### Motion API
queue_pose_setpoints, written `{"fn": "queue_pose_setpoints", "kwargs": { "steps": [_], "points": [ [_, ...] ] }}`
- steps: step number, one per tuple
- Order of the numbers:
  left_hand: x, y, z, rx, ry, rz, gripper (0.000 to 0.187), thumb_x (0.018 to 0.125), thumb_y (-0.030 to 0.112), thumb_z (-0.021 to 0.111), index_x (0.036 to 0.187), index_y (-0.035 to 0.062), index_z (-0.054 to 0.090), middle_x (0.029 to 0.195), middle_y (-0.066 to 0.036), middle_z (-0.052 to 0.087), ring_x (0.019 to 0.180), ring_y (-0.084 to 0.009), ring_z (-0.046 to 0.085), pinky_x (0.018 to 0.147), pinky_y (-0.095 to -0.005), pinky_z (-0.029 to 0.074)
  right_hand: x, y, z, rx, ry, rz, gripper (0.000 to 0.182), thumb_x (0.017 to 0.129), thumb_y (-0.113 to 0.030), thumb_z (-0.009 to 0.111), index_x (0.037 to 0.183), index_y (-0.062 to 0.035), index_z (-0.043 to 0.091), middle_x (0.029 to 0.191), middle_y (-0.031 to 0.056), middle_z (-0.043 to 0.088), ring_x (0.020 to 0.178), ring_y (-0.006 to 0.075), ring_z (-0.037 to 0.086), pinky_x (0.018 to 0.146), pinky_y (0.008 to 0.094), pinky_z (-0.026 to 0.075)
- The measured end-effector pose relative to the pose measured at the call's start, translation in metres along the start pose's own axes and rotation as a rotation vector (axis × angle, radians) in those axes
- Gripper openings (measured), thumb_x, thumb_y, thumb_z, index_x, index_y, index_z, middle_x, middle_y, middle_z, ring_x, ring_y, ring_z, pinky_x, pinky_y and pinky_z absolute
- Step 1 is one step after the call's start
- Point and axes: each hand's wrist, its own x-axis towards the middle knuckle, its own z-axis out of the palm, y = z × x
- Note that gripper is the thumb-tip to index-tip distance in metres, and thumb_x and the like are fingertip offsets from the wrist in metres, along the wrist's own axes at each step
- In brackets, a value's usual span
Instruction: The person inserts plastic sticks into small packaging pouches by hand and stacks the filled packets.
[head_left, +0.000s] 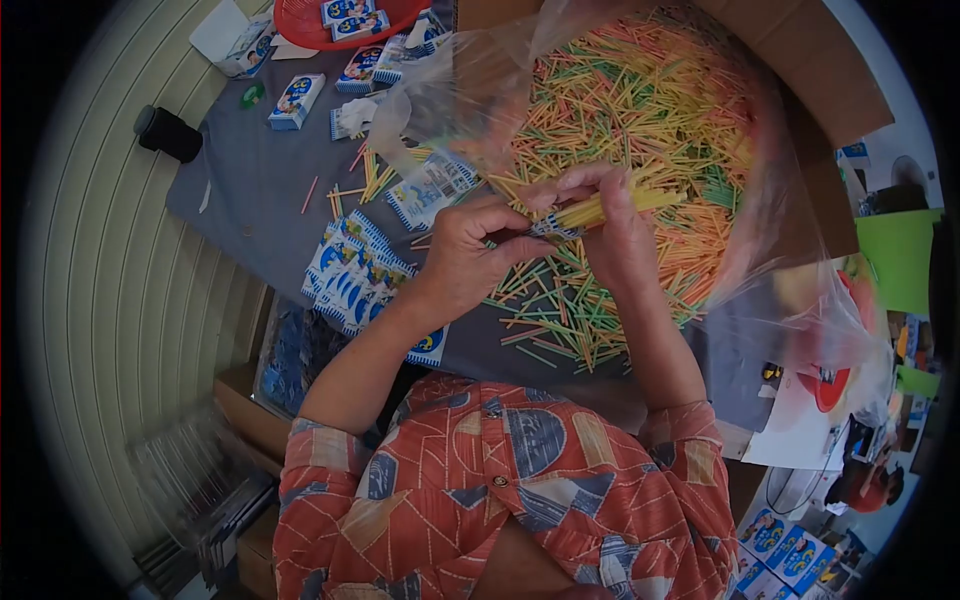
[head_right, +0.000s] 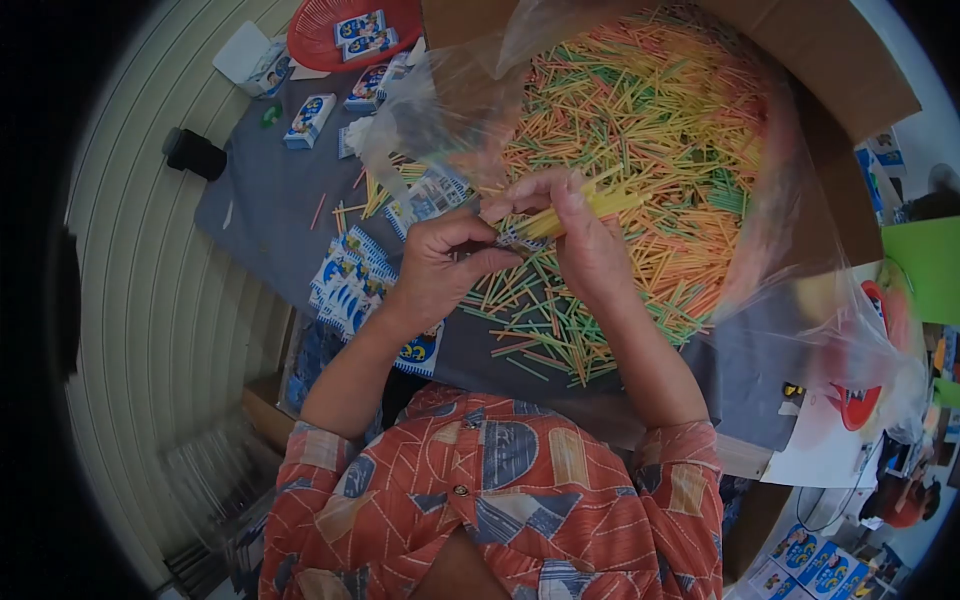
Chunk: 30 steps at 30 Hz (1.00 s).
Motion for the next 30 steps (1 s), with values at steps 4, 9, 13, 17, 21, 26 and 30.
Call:
{"fn": "queue_pose_setpoints", "kwargs": {
  "steps": [4,9,13,17,21,26,30],
  "points": [
    [0.002,-0.010,0.010,-0.040,0.078,0.024,0.019,0.080,-0.003,0.076,0.098,-0.0013,0.072,0.093,-0.008,0.069,0.086,-0.0107,0.066,0.072,-0.0260,0.053,0.002,-0.005,0.004,-0.448,-0.110,-0.257,0.054,0.104,-0.046,0.039,0.101,0.0003,0.066,0.102,0.0135,0.070,0.108,0.0278,0.063,0.097,0.0438,0.048],
    [0.014,-0.010,0.019,-0.093,0.119,0.120,0.019,0.082,-0.002,0.076,0.101,-0.0023,0.072,0.091,-0.008,0.071,0.084,-0.0109,0.066,0.073,-0.0259,0.053,0.012,-0.009,-0.008,-0.658,-0.250,-0.203,0.076,0.098,-0.065,0.033,0.125,-0.0002,0.060,0.129,0.0157,0.061,0.123,0.0298,0.055,0.102,0.0422,0.042],
    [0.019,-0.022,0.022,-0.182,0.092,-0.067,0.018,0.086,0.002,0.073,0.103,-0.0037,0.071,0.089,-0.006,0.071,0.083,-0.0102,0.066,0.074,-0.0254,0.053,0.017,-0.010,-0.012,-0.556,-0.082,-0.112,0.085,0.096,-0.071,0.028,0.131,0.0000,0.058,0.135,0.0153,0.056,0.123,0.0277,0.054,0.102,0.0389,0.042],
    [0.024,-0.031,0.032,-0.397,0.098,-0.082,0.018,0.089,0.007,0.072,0.104,-0.0033,0.071,0.091,-0.005,0.071,0.083,-0.0086,0.064,0.075,-0.0242,0.053,0.014,-0.004,-0.022,-0.488,0.057,-0.073,0.090,0.094,-0.074,0.026,0.138,-0.0005,0.052,0.128,0.0140,0.061,0.118,0.0258,0.057,0.094,0.0354,0.045],
    [0.023,-0.045,0.044,-0.496,0.101,-0.071,0.019,0.092,0.010,0.070,0.105,-0.0028,0.071,0.092,-0.004,0.072,0.082,-0.0076,0.064,0.075,-0.0232,0.052,0.009,-0.012,-0.031,-0.507,-0.041,0.060,0.076,0.101,-0.061,0.027,0.139,-0.0009,0.052,0.118,0.0127,0.065,0.113,0.0243,0.058,0.097,0.0388,0.045],
    [0.010,-0.042,0.032,-0.643,0.141,-0.171,0.015,0.097,0.011,0.064,0.104,0.0000,0.070,0.093,-0.006,0.072,0.083,-0.0094,0.066,0.077,-0.0253,0.054,0.012,-0.041,-0.075,-0.708,0.215,-0.006,0.063,0.096,-0.049,0.055,0.140,-0.0043,0.050,0.120,0.0147,0.066,0.111,0.0257,0.061,0.090,0.0408,0.047],
    [-0.005,-0.044,0.027,-0.598,0.201,-0.160,0.016,0.097,0.012,0.063,0.105,-0.0001,0.070,0.095,-0.007,0.072,0.085,-0.0092,0.066,0.077,-0.0251,0.053,-0.014,-0.044,-0.061,-2.233,0.150,-0.303,0.071,0.070,-0.021,0.084,0.134,-0.0046,0.056,0.124,0.0156,0.064,0.100,0.0232,0.066,0.079,0.0348,0.051]
  ]
}}
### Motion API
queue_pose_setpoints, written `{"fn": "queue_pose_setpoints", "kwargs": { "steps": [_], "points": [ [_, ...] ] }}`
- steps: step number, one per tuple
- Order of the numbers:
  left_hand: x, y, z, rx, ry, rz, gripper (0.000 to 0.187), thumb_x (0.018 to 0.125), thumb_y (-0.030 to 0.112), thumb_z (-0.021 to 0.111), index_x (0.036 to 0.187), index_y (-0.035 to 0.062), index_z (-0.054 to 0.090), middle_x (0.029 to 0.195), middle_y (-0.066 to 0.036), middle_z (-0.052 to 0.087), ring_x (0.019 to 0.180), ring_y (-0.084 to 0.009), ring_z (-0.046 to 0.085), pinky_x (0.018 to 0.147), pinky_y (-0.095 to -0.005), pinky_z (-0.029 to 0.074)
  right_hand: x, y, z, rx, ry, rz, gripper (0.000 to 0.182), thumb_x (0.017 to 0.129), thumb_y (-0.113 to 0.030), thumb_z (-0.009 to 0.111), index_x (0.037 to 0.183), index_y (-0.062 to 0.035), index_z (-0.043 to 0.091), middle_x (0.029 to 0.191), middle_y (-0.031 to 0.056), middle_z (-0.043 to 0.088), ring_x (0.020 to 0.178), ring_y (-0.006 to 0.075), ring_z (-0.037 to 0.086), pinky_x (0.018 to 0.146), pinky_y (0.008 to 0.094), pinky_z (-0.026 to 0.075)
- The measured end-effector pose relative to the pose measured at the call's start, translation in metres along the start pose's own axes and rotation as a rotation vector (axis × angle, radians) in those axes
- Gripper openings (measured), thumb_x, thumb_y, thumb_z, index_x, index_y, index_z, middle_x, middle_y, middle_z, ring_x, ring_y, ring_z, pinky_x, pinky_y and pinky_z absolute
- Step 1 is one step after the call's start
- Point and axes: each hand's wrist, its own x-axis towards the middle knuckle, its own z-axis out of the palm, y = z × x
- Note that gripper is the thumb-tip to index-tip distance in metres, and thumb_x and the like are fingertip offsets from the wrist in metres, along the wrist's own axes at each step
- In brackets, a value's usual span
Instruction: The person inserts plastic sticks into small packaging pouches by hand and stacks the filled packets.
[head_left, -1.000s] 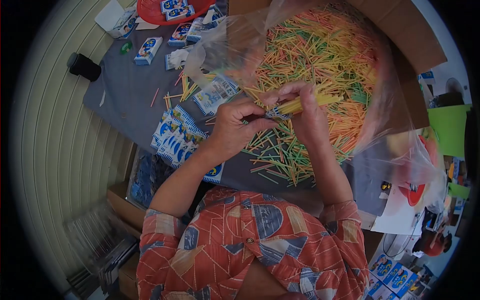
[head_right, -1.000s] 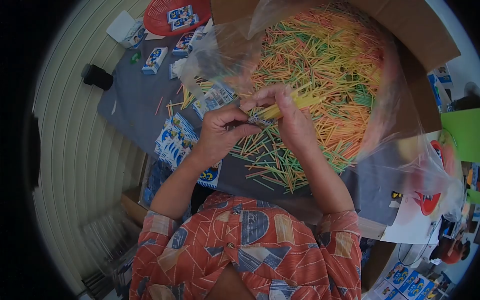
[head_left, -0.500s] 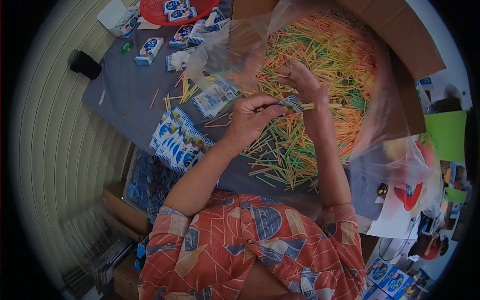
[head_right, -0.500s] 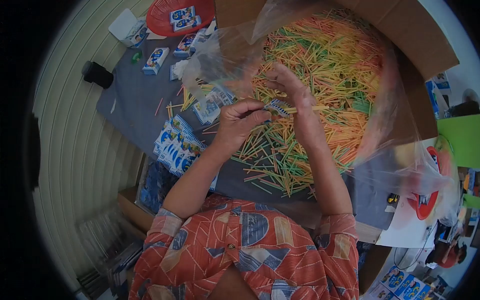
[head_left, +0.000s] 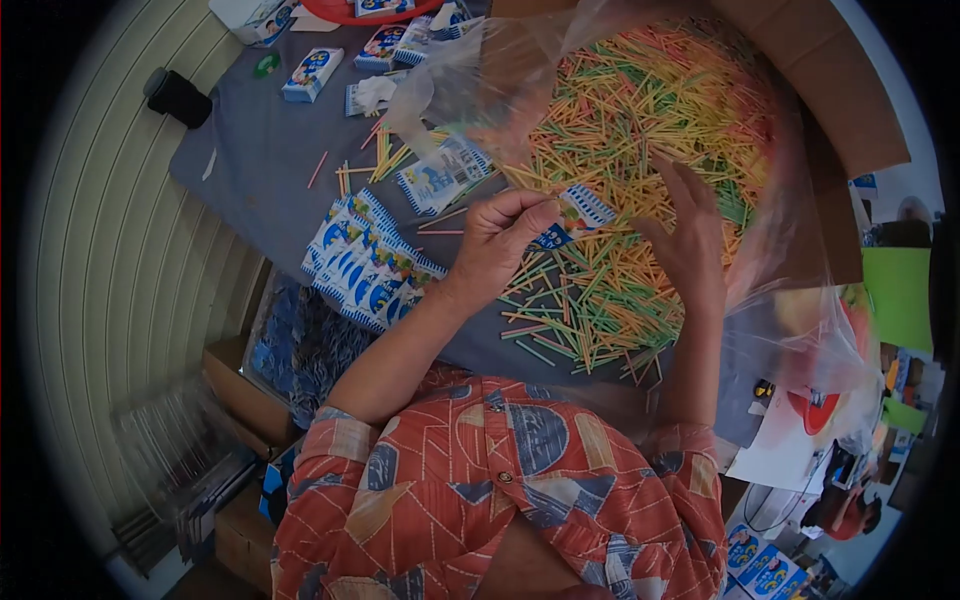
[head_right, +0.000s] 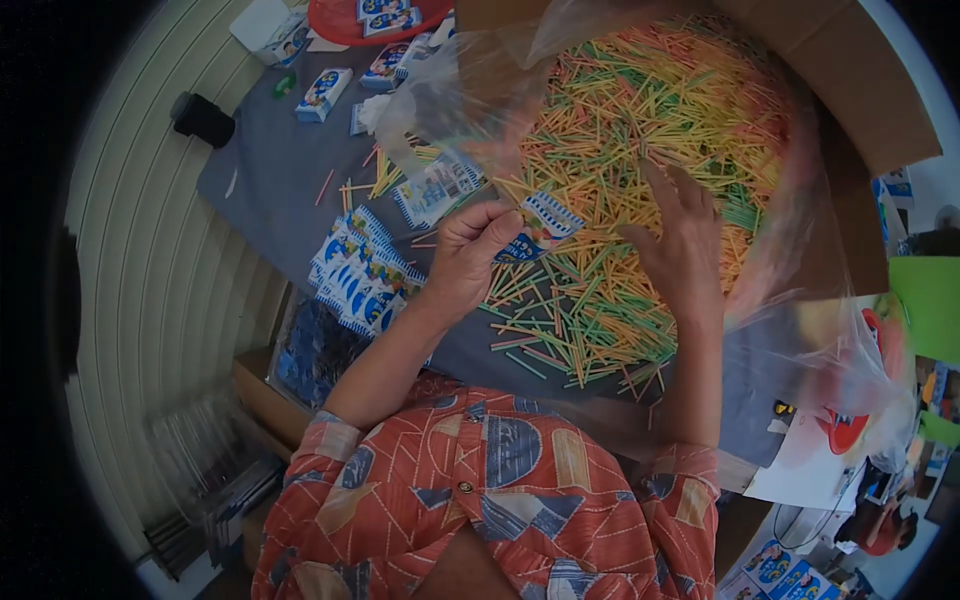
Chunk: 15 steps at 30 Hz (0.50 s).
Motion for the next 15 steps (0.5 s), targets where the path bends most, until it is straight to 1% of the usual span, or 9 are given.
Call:
{"fn": "queue_pose_setpoints", "kwargs": {
  "steps": [2,3,6,7,8,10,11,13,15],
  "points": [
    [-0.009,-0.001,0.003,0.084,0.005,0.001,0.016,0.097,0.012,0.063,0.104,-0.0012,0.069,0.095,-0.006,0.071,0.087,-0.0085,0.065,0.078,-0.0245,0.052,-0.009,-0.016,-0.012,1.387,-0.166,0.134,0.058,0.074,-0.020,0.081,0.126,-0.0033,0.061,0.118,0.0128,0.066,0.099,0.0191,0.065,0.078,0.0313,0.050],
    [-0.012,0.002,0.004,0.151,-0.036,0.037,0.016,0.097,0.012,0.064,0.101,-0.0020,0.068,0.094,-0.003,0.069,0.087,-0.0079,0.063,0.079,-0.0233,0.050,-0.013,-0.028,-0.017,1.601,-0.250,0.158,0.040,0.079,-0.008,0.076,0.117,-0.0011,0.065,0.105,0.0101,0.069,0.092,0.0157,0.066,0.075,0.0286,0.051],
    [-0.035,0.012,0.006,0.111,-0.112,-0.034,0.017,0.093,0.012,0.069,0.102,-0.0020,0.067,0.092,-0.002,0.067,0.087,-0.0088,0.062,0.078,-0.0245,0.049,-0.023,-0.055,-0.011,1.557,-0.318,0.098,0.025,0.082,0.004,0.069,0.107,0.0011,0.068,0.092,0.0076,0.071,0.083,0.0132,0.065,0.074,0.0273,0.051],
    [-0.041,0.028,0.003,0.546,-0.186,0.207,0.027,0.083,0.017,0.079,0.100,-0.0004,0.068,0.084,-0.006,0.062,0.079,-0.0144,0.061,0.072,-0.0292,0.048,-0.023,-0.060,-0.010,1.557,-0.310,0.065,0.020,0.082,0.010,0.066,0.100,0.0022,0.068,0.086,0.0075,0.070,0.079,0.0126,0.065,0.072,0.0273,0.052],
    [-0.053,0.032,-0.005,0.551,-0.174,0.211,0.027,0.083,0.017,0.079,0.100,-0.0004,0.068,0.084,-0.006,0.062,0.079,-0.0144,0.061,0.072,-0.0292,0.048,-0.027,-0.066,-0.010,1.563,-0.315,0.052,0.020,0.082,0.010,0.066,0.100,0.0022,0.068,0.086,0.0075,0.070,0.079,0.0126,0.065,0.072,0.0273,0.052],
    [-0.084,0.035,-0.017,0.924,-0.106,0.216,0.034,0.076,0.011,0.078,0.106,0.0008,0.067,0.086,-0.011,0.063,0.081,-0.0247,0.063,0.072,-0.0353,0.049,-0.039,-0.082,-0.013,1.755,-0.559,0.142,0.017,0.082,0.008,0.067,0.098,0.0021,0.069,0.087,0.0091,0.070,0.080,0.0122,0.066,0.070,0.0271,0.052],
    [-0.096,0.043,-0.021,0.922,-0.110,0.214,0.034,0.076,0.011,0.078,0.106,0.0008,0.067,0.086,-0.011,0.063,0.081,-0.0247,0.063,0.072,-0.0353,0.049,-0.040,-0.091,-0.016,1.624,-0.687,0.031,0.023,0.081,0.006,0.068,0.104,0.0013,0.067,0.087,0.0132,0.070,0.080,0.0200,0.070,0.068,0.0315,0.054],
    [-0.114,0.061,-0.032,1.434,-0.009,0.204,0.039,0.072,0.007,0.074,0.110,0.0034,0.066,0.088,-0.011,0.064,0.081,-0.0294,0.060,0.072,-0.0381,0.047,-0.044,-0.115,-0.014,1.492,-0.634,-0.053,0.027,0.081,0.004,0.069,0.108,0.0008,0.065,0.087,0.0154,0.069,0.080,0.0256,0.070,0.068,0.0346,0.054],
    [-0.122,0.060,-0.051,1.561,0.018,0.195,0.043,0.071,0.007,0.074,0.114,0.0051,0.065,0.089,-0.009,0.064,0.083,-0.0283,0.060,0.073,-0.0388,0.046,-0.043,-0.123,-0.009,1.358,-0.579,-0.144,0.032,0.080,0.002,0.070,0.112,0.0003,0.064,0.087,0.0176,0.069,0.080,0.0312,0.070,0.068,0.0376,0.055]
  ]
}}
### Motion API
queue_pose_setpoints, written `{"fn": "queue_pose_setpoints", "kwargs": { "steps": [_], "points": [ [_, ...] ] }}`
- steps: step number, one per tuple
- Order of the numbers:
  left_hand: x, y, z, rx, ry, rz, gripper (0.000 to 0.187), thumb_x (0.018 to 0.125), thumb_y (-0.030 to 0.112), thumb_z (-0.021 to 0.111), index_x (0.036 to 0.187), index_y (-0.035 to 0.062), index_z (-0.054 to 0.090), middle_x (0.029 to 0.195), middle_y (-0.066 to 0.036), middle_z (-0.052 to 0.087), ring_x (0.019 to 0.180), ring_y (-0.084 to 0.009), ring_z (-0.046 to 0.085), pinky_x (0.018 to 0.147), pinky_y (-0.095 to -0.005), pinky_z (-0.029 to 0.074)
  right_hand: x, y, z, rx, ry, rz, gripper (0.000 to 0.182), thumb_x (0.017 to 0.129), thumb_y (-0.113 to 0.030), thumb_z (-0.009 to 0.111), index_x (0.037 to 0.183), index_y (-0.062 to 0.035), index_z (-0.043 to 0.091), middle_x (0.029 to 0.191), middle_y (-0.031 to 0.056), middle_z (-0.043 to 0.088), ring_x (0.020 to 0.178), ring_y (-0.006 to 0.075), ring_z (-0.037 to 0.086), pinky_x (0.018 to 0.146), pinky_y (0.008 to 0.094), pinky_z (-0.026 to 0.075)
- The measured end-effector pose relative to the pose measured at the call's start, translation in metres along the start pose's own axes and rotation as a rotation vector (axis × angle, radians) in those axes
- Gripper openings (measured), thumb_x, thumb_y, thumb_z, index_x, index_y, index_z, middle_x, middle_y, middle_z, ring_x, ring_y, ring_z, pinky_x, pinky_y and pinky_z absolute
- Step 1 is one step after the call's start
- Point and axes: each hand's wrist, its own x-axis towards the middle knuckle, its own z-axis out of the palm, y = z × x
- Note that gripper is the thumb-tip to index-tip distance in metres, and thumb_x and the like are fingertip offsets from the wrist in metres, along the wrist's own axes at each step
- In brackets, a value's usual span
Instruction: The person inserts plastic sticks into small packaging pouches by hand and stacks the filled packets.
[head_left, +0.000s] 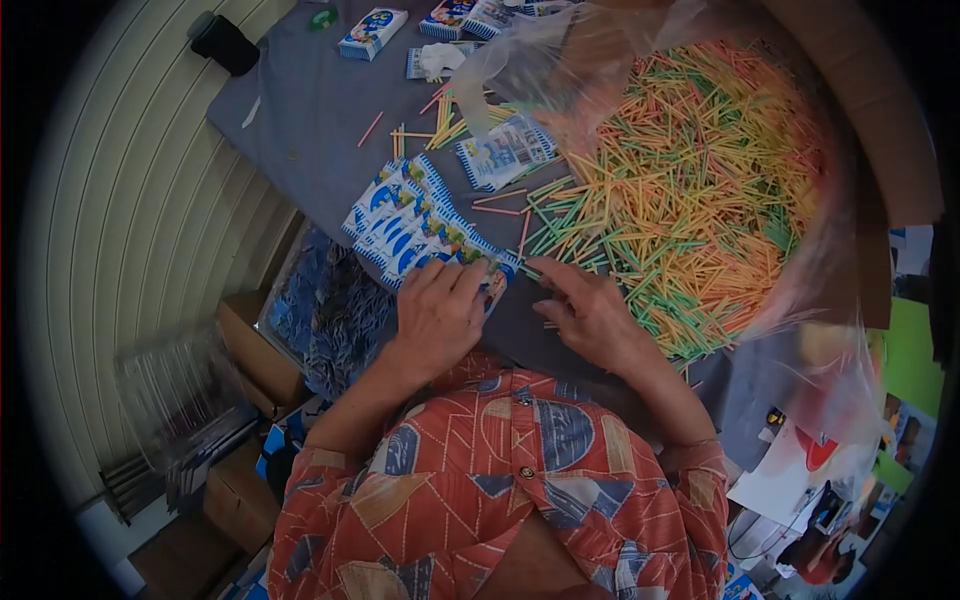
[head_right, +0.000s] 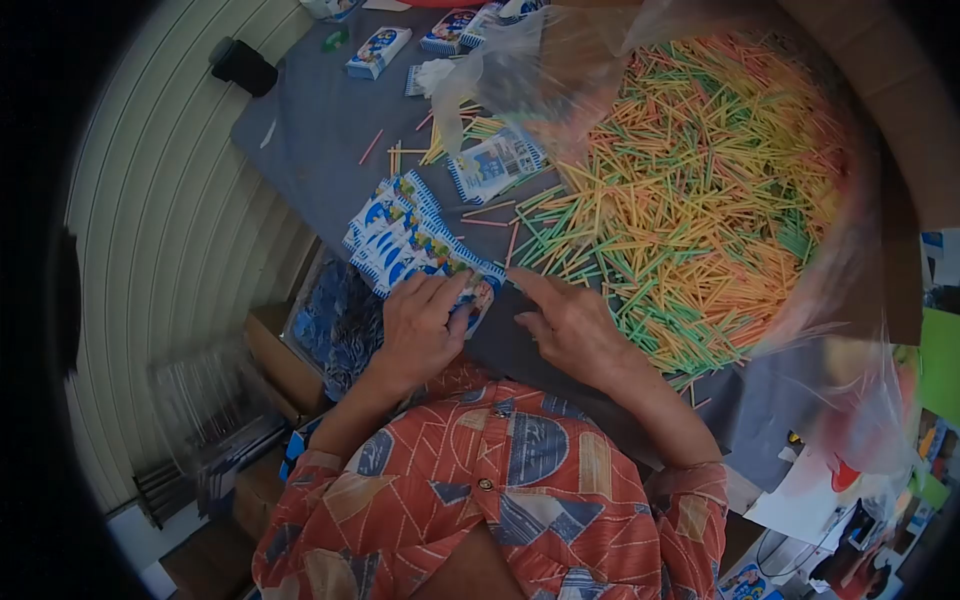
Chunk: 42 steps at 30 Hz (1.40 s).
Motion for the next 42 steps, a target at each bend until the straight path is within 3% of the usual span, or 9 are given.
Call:
{"fn": "queue_pose_setpoints", "kwargs": {
  "steps": [8,12,16,23,27,29,34,40,42],
  "points": [
    [0.017,-0.015,-0.023,0.210,0.060,-0.027,0.058,0.073,0.015,0.077,0.128,0.0094,0.060,0.100,-0.011,0.060,0.095,-0.0270,0.053,0.082,-0.0416,0.042,0.015,-0.001,0.007,0.039,-0.037,-0.072,0.033,0.080,-0.002,0.073,0.111,0.0013,0.062,0.082,0.0170,0.068,0.073,0.0300,0.070,0.064,0.0361,0.054],
    [0.034,-0.069,-0.063,0.239,0.254,-0.187,0.072,0.073,0.038,0.083,0.129,0.0000,0.056,0.110,-0.018,0.061,0.099,-0.0316,0.051,0.088,-0.0409,0.042,0.024,-0.001,0.043,0.097,-0.084,-0.062,0.026,0.081,-0.007,0.074,0.103,0.0021,0.062,0.080,0.0199,0.066,0.072,0.0352,0.067,0.064,0.0397,0.053],
    [0.056,-0.135,-0.075,-0.152,-0.203,-0.579,0.093,0.070,0.066,0.078,0.123,-0.0078,0.059,0.092,-0.019,0.067,0.085,-0.0269,0.065,0.072,-0.0379,0.051,0.042,-0.013,0.052,0.068,-0.127,0.023,0.025,0.082,-0.012,0.074,0.099,0.0017,0.061,0.076,0.0203,0.065,0.070,0.0360,0.067,0.063,0.0411,0.052],
    [0.086,-0.142,-0.079,-0.185,-0.617,-0.535,0.101,0.053,0.078,0.080,0.105,-0.0086,0.067,0.084,-0.016,0.068,0.075,-0.0253,0.069,0.070,-0.0347,0.053,0.061,-0.028,0.058,-0.038,-0.105,0.050,0.025,0.084,-0.017,0.073,0.092,0.0005,0.057,0.073,0.0213,0.064,0.070,0.0395,0.066,0.062,0.0457,0.051],
    [0.084,-0.122,-0.081,-0.081,-0.761,-0.507,0.103,0.053,0.078,0.080,0.105,-0.0098,0.065,0.091,-0.017,0.069,0.084,-0.0284,0.069,0.076,-0.0361,0.053,0.065,-0.029,0.064,-0.045,-0.085,0.064,0.024,0.083,-0.016,0.073,0.089,0.0002,0.056,0.075,0.0224,0.064,0.071,0.0413,0.065,0.062,0.0466,0.050],
    [0.064,-0.123,-0.068,0.080,-0.424,-0.209,0.108,0.050,0.074,0.084,0.111,-0.0109,0.059,0.098,-0.020,0.068,0.092,-0.0335,0.068,0.083,-0.0383,0.052,0.067,-0.030,0.067,-0.040,-0.069,0.072,0.024,0.083,-0.015,0.073,0.089,0.0002,0.055,0.076,0.0226,0.064,0.071,0.0420,0.064,0.062,0.0469,0.050],
    [0.052,-0.087,-0.078,-0.042,-0.463,-0.246,0.093,0.056,0.053,0.090,0.113,-0.0097,0.053,0.099,-0.025,0.067,0.095,-0.0383,0.067,0.087,-0.0418,0.050,0.068,-0.024,0.078,-0.057,-0.022,0.015,0.024,0.082,-0.011,0.073,0.089,0.0003,0.053,0.078,0.0229,0.063,0.072,0.0434,0.064,0.062,0.0475,0.049],
    [0.016,-0.091,-0.070,-0.421,-0.227,-0.284,0.063,0.064,0.026,0.089,0.107,-0.0025,0.052,0.089,-0.021,0.068,0.087,-0.0321,0.070,0.077,-0.0389,0.053,0.062,-0.021,0.100,0.206,0.054,0.196,0.032,0.076,-0.001,0.078,0.093,-0.0022,0.051,0.077,0.0160,0.061,0.070,0.0266,0.066,0.062,0.0352,0.051],
    [-0.001,-0.096,-0.067,-0.507,-0.142,-0.247,0.060,0.065,0.022,0.089,0.106,-0.0012,0.052,0.087,-0.019,0.068,0.085,-0.0275,0.071,0.074,-0.0363,0.053,0.061,-0.018,0.113,0.691,0.246,0.193,0.050,0.070,0.005,0.081,0.110,-0.0029,0.053,0.080,0.0090,0.062,0.072,0.0142,0.064,0.064,0.0277,0.052]
  ]
}}
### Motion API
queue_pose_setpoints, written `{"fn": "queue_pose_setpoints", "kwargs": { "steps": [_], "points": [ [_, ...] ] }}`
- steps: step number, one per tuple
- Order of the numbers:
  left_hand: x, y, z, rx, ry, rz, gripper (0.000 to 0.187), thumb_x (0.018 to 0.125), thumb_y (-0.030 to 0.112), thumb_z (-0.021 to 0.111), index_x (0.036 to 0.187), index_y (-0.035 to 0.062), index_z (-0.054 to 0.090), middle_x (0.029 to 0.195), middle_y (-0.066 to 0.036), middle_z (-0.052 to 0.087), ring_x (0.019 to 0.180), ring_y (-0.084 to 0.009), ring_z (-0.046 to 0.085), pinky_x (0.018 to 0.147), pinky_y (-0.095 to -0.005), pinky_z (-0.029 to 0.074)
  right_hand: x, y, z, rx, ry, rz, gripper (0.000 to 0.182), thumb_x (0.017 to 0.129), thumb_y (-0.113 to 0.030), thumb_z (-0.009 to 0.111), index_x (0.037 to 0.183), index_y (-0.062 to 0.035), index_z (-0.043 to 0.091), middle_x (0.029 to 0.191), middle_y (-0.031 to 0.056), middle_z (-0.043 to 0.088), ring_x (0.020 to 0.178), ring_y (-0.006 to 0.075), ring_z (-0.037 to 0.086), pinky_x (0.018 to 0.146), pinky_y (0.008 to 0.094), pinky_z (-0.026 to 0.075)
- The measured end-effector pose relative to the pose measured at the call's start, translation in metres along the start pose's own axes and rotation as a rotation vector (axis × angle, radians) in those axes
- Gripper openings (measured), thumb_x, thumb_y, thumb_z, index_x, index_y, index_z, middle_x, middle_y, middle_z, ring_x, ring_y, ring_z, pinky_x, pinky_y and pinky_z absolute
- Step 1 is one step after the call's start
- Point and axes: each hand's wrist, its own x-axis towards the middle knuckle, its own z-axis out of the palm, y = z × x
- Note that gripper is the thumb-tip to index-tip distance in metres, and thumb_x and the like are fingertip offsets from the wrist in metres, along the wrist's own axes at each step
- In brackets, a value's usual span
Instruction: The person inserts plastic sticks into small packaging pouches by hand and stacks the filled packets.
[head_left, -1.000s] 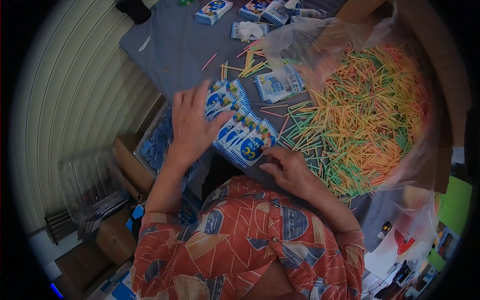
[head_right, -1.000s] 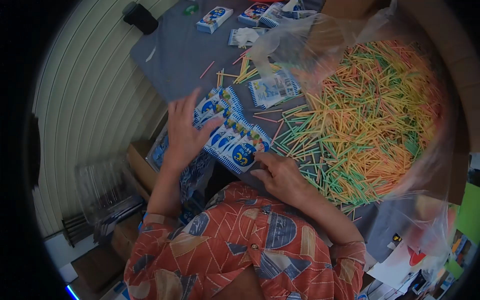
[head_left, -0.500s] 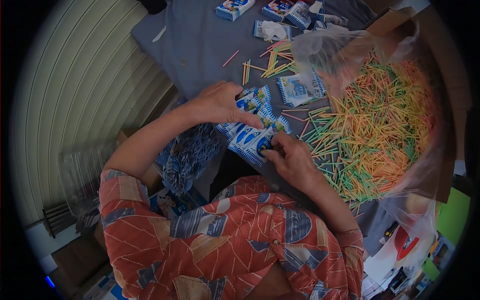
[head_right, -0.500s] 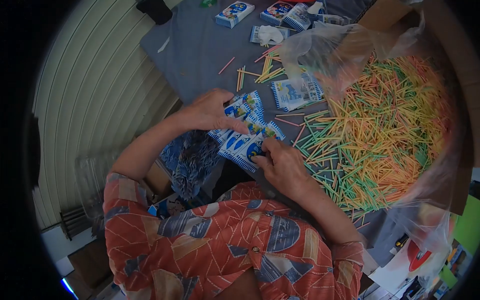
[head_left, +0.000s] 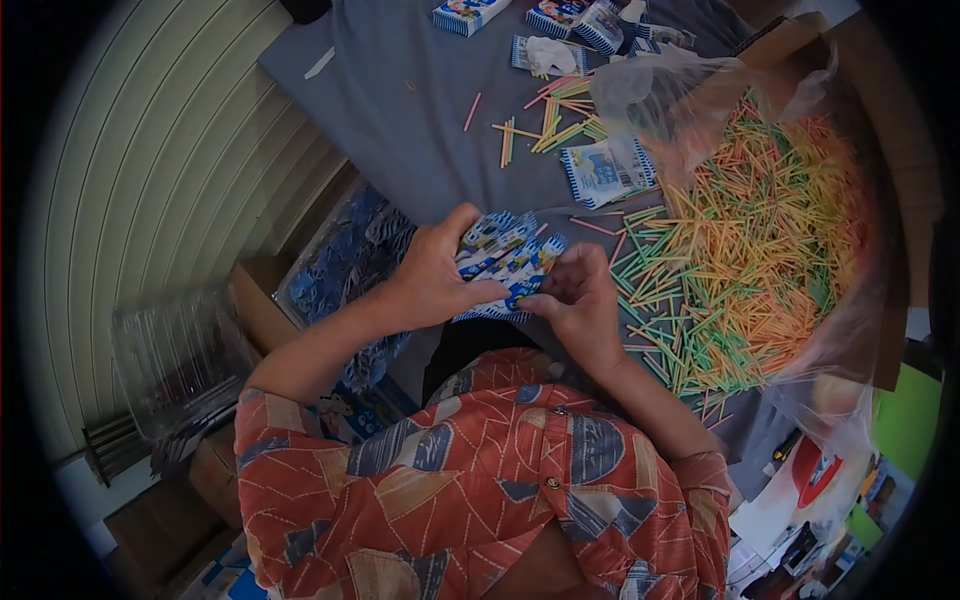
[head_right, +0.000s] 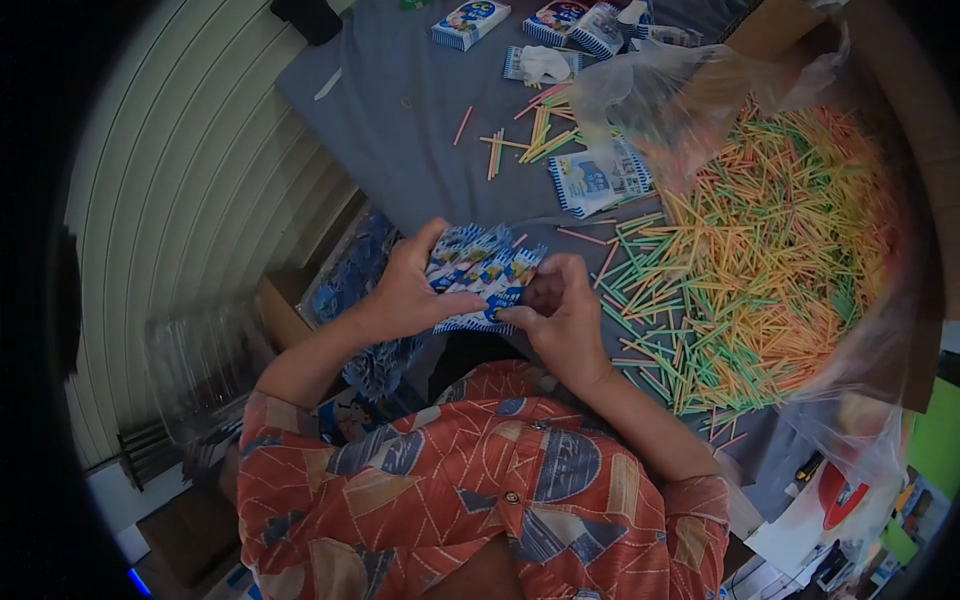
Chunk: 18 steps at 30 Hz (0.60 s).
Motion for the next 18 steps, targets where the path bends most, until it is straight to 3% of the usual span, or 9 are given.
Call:
{"fn": "queue_pose_setpoints", "kwargs": {
  "steps": [5,9,10,11,12,14,15,17,18],
  "points": [
    [-0.039,-0.007,-0.003,-0.306,0.105,-0.017,0.049,0.071,0.015,0.088,0.101,0.0027,0.052,0.089,-0.012,0.069,0.085,-0.0109,0.067,0.073,-0.0282,0.052,0.000,0.002,0.005,0.145,-0.128,0.208,0.081,0.065,0.009,0.083,0.136,-0.0022,0.046,0.089,0.0051,0.062,0.085,0.0110,0.064,0.072,0.0250,0.052],
    [-0.049,-0.009,-0.010,-0.449,0.185,0.091,0.047,0.073,0.013,0.087,0.102,0.0039,0.052,0.096,-0.015,0.069,0.087,-0.0165,0.068,0.077,-0.0318,0.052,0.009,-0.027,0.012,-0.034,-0.364,0.181,0.081,0.062,0.001,0.088,0.133,-0.0014,0.049,0.110,0.0116,0.061,0.106,0.0187,0.061,0.092,0.0328,0.048],
    [-0.042,-0.005,-0.015,-0.453,0.198,0.259,0.049,0.073,0.013,0.087,0.105,0.0038,0.051,0.101,-0.016,0.068,0.091,-0.0198,0.067,0.079,-0.0336,0.052,0.016,-0.038,0.014,-0.039,-0.368,0.185,0.081,0.062,0.001,0.088,0.133,-0.0014,0.049,0.110,0.0116,0.061,0.106,0.0187,0.061,0.092,0.0328,0.048],
    [-0.032,-0.001,-0.020,-0.455,0.212,0.426,0.050,0.073,0.013,0.086,0.108,0.0036,0.051,0.105,-0.017,0.067,0.096,-0.0231,0.067,0.082,-0.0355,0.052,0.026,-0.049,0.015,-0.093,-0.405,-0.115,0.079,0.061,-0.003,0.089,0.130,-0.0009,0.051,0.119,0.0145,0.058,0.113,0.0228,0.058,0.097,0.0355,0.045],
    [-0.017,0.001,-0.029,-0.461,0.219,0.423,0.050,0.073,0.013,0.086,0.108,0.0036,0.051,0.105,-0.017,0.067,0.096,-0.0231,0.067,0.082,-0.0355,0.052,0.034,-0.061,0.016,-0.144,-0.438,-0.416,0.077,0.060,-0.007,0.091,0.126,-0.0004,0.053,0.127,0.0175,0.055,0.120,0.0269,0.055,0.102,0.0382,0.043],
    [0.019,0.005,-0.051,-0.504,-0.110,0.888,0.058,0.072,0.015,0.087,0.116,0.0031,0.050,0.107,-0.019,0.066,0.108,-0.0295,0.062,0.088,-0.0380,0.049,0.049,-0.074,0.008,0.070,-0.613,-0.408,0.078,0.063,-0.010,0.090,0.129,-0.0024,0.048,0.136,0.0205,0.049,0.133,0.0317,0.046,0.106,0.0419,0.040],
    [0.026,0.011,-0.058,-0.506,-0.105,0.892,0.058,0.072,0.015,0.087,0.116,0.0031,0.050,0.107,-0.019,0.066,0.108,-0.0295,0.062,0.088,-0.0380,0.049,0.057,-0.075,0.002,0.175,-0.724,-0.405,0.080,0.064,-0.010,0.089,0.132,-0.0037,0.046,0.138,0.0208,0.048,0.135,0.0316,0.044,0.108,0.0428,0.040],
    [0.038,0.019,-0.063,-0.222,-0.077,0.788,0.071,0.071,0.020,0.089,0.127,0.0042,0.048,0.113,-0.020,0.066,0.115,-0.0322,0.059,0.092,-0.0411,0.047,0.049,-0.079,0.010,0.197,-0.527,-0.447,0.087,0.065,-0.010,0.089,0.137,-0.0060,0.042,0.142,0.0226,0.046,0.134,0.0331,0.046,0.107,0.0441,0.041],
    [0.043,0.008,-0.045,-0.357,0.013,0.767,0.088,0.067,0.026,0.091,0.137,0.0053,0.041,0.125,-0.021,0.062,0.120,-0.0328,0.057,0.093,-0.0423,0.046,0.049,-0.076,0.010,0.101,-0.431,-0.473,0.089,0.065,-0.009,0.089,0.139,-0.0062,0.041,0.144,0.0230,0.045,0.133,0.0335,0.046,0.107,0.0438,0.042]
  ]
}}
